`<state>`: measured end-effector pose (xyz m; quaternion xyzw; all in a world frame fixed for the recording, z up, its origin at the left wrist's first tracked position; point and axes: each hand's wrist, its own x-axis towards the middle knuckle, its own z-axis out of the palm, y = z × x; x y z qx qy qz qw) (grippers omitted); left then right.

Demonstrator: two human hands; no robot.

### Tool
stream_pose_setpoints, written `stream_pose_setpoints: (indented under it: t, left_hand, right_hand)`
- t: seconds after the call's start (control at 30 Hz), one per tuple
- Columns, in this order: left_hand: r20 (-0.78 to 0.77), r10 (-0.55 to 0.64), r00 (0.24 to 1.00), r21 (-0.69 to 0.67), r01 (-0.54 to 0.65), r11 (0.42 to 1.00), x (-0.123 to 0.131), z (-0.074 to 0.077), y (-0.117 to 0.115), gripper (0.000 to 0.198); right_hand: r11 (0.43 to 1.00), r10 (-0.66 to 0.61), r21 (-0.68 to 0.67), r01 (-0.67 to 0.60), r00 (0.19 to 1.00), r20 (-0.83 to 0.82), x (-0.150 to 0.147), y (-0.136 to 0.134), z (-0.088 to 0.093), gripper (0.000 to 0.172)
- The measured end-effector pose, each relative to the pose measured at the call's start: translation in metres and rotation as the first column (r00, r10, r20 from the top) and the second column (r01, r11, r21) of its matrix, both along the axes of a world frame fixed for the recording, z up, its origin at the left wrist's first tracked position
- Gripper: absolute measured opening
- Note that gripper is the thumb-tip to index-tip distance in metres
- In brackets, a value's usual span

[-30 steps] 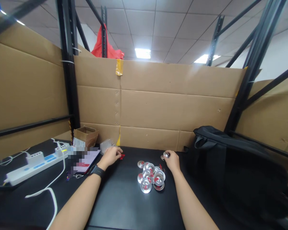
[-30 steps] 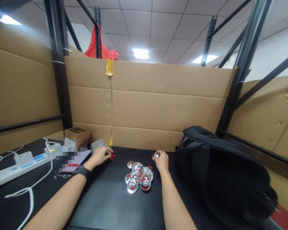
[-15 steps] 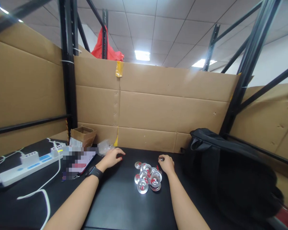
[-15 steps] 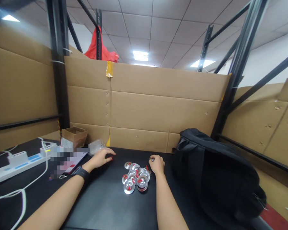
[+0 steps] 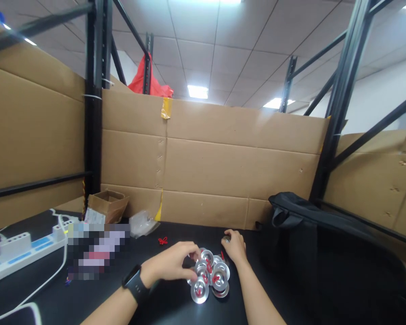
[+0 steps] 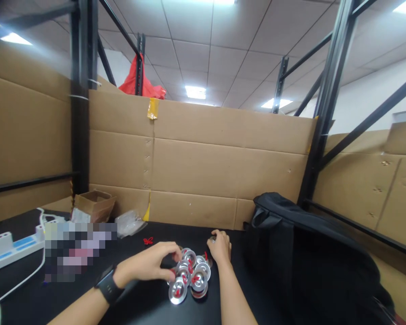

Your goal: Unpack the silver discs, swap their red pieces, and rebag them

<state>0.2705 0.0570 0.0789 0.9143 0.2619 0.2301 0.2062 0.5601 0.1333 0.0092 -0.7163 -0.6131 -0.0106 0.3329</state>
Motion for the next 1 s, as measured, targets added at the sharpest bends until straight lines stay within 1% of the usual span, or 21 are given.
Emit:
stream_pose_setpoints:
  t: [0.07,0.1,0.2,0.27,0.33,0.43,0.5,0.53,0.6,0.63,0.77,0.87,1.0]
  left_hand:
    - [-0.106,-0.049,0.993,0.0,0.049,0.999,0.002,0.001,-0.007,0.043]
    - [-0.166,-0.043,0.985,0.024,0.047,0.999,0.004,0.001,-0.01,0.042]
    - [-0.286,0.06,0.956,0.141,-0.02,0.99,0.008,-0.001,-0.02,0.028]
    - [-0.329,0.096,0.94,0.156,-0.046,0.987,0.009,-0.003,-0.023,0.018]
    - [-0.339,0.094,0.936,0.118,-0.057,0.991,0.009,-0.005,-0.023,0.015]
    - [-0.29,0.1,0.952,0.093,-0.076,0.993,0.011,-0.008,-0.022,0.028]
    - [-0.259,0.161,0.952,0.155,-0.124,0.98,0.015,-0.008,-0.024,0.034]
    - [-0.251,0.203,0.946,0.202,-0.154,0.967,0.017,-0.007,-0.025,0.033]
    - [-0.257,0.276,0.926,0.283,-0.201,0.938,0.024,-0.005,-0.029,0.029]
    - [-0.273,0.289,0.918,0.304,-0.203,0.931,0.027,-0.004,-0.031,0.025]
    - [-0.358,0.273,0.893,0.298,-0.168,0.94,0.034,-0.006,-0.033,0.012]
    - [-0.374,0.257,0.891,0.27,-0.161,0.949,0.034,-0.007,-0.033,0.004]
    - [-0.353,0.238,0.905,0.257,-0.15,0.955,0.034,-0.008,-0.033,0.009]
  right_hand:
    - [1.0,0.0,-0.013,0.0,1.0,0.005,-0.002,0.001,0.0,0.028]
    - [1.0,0.004,-0.018,-0.004,1.0,0.005,-0.004,0.001,0.001,0.028]
    - [0.999,-0.007,-0.032,0.007,1.0,-0.006,-0.005,0.001,0.002,0.029]
    - [0.999,-0.013,-0.035,0.012,1.0,-0.012,-0.005,0.0,0.003,0.029]
    - [0.999,-0.011,-0.03,0.011,1.0,-0.015,-0.006,-0.002,0.004,0.03]
    - [1.0,-0.024,-0.014,0.024,0.999,-0.028,-0.006,-0.006,0.005,0.029]
    - [1.0,-0.031,-0.002,0.031,0.999,-0.038,-0.005,-0.007,0.004,0.027]
    - [1.0,-0.028,0.001,0.028,0.999,-0.04,-0.004,-0.007,0.004,0.027]
    - [1.0,-0.016,0.005,0.016,0.999,-0.033,-0.002,-0.005,0.002,0.026]
    - [1.0,-0.014,0.006,0.014,0.999,-0.029,-0.001,-0.004,0.001,0.027]
    - [0.999,-0.031,-0.015,0.03,0.999,-0.042,-0.002,0.0,0.0,0.027]
    - [0.999,-0.026,-0.028,0.024,0.998,-0.049,-0.003,0.0,0.002,0.026]
    - [1.0,-0.015,0.008,0.016,0.997,-0.079,-0.002,-0.003,0.004,0.024]
